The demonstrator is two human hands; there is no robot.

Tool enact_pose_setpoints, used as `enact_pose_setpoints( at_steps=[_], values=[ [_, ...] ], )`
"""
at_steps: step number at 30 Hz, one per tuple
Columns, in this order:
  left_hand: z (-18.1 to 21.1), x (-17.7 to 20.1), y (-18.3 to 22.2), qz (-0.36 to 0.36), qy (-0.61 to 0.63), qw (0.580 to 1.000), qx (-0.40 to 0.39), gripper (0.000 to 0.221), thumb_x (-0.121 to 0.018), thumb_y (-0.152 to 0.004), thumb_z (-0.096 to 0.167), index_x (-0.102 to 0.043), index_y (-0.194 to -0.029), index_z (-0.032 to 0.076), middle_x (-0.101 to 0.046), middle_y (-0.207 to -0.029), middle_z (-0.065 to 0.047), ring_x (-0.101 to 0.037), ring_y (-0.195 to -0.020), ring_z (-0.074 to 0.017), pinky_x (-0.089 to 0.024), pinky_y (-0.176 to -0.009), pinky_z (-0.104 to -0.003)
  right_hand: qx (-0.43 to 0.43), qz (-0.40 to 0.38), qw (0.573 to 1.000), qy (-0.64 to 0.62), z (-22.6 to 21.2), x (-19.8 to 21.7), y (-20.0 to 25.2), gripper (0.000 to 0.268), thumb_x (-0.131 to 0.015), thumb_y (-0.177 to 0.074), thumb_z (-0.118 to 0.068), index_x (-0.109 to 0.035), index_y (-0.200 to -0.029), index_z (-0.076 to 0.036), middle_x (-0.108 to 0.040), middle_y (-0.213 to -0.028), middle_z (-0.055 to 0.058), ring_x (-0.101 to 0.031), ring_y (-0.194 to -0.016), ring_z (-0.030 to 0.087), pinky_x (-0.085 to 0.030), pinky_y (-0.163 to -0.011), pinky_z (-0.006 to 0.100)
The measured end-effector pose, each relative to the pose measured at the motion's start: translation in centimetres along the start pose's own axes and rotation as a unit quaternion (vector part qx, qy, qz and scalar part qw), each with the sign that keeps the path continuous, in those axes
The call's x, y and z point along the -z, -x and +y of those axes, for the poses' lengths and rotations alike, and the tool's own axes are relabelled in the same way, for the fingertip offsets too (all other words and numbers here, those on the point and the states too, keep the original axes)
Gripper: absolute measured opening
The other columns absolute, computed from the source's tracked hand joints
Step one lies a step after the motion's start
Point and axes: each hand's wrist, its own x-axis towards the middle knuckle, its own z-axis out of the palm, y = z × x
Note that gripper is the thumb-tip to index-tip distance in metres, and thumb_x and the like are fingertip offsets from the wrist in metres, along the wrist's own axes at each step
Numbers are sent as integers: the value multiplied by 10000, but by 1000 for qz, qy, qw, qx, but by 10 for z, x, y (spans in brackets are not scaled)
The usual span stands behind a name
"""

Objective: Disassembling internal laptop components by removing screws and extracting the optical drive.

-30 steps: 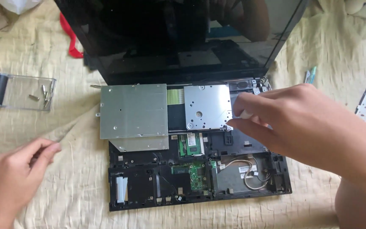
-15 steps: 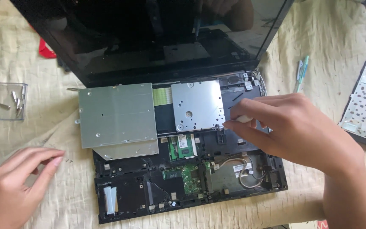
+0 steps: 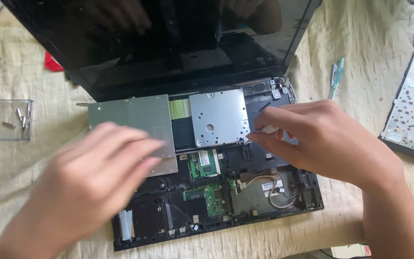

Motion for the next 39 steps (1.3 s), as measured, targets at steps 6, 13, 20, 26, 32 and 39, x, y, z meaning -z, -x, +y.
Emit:
enact_pose_setpoints(
  at_steps=[6,13,20,26,32,39],
  values=[
    [28,-40,-69,2,20,998,-64,298,-819,-916,198,-659,-1102,30,-618,-1042,-112,-604,-929,-271,-546,-793,-361,15,43,999,9,-4,5,4,101,-694,-989,-142,-642,-959,-60,-654,-722,19,-611,-577,171,-451,-503,341],
    [28,-81,-85,16,135,989,-65,329,-843,-904,182,-674,-1120,1,-655,-1002,-117,-619,-923,-285,-528,-813,-400,38,91,995,-19,-7,7,8,131,-741,-958,-107,-639,-945,-26,-688,-779,49,-638,-615,177,-485,-532,324],
    [14,-67,-66,-6,159,986,-46,87,-744,-954,77,-683,-916,27,-665,-857,-83,-622,-779,-242,-521,-735,-374,53,139,988,-37,-4,7,9,142,-772,-929,-105,-659,-883,-32,-681,-719,34,-613,-559,137,-486,-487,256],
    [2,-19,20,44,123,986,102,135,-771,-852,68,-766,-982,33,-745,-900,-78,-672,-814,-210,-573,-857,-354,-8,155,987,-47,39,-12,18,88,-756,-927,-151,-735,-919,-65,-777,-767,3,-736,-611,70,-547,-479,147],
    [-16,-27,115,167,23,952,258,64,-829,-881,-14,-777,-918,-7,-722,-891,-92,-609,-795,-244,-507,-807,-344,-117,245,954,-128,54,-21,17,124,-730,-1004,-78,-676,-962,25,-711,-763,88,-712,-682,132,-528,-603,191],
    [-26,-41,126,164,85,951,248,171,-798,-822,40,-783,-992,23,-738,-921,-74,-656,-874,-201,-561,-823,-327,-197,344,882,-255,98,-51,26,104,-661,-1106,12,-579,-1054,49,-619,-782,215,-632,-623,234,-497,-591,255]
  ],
)
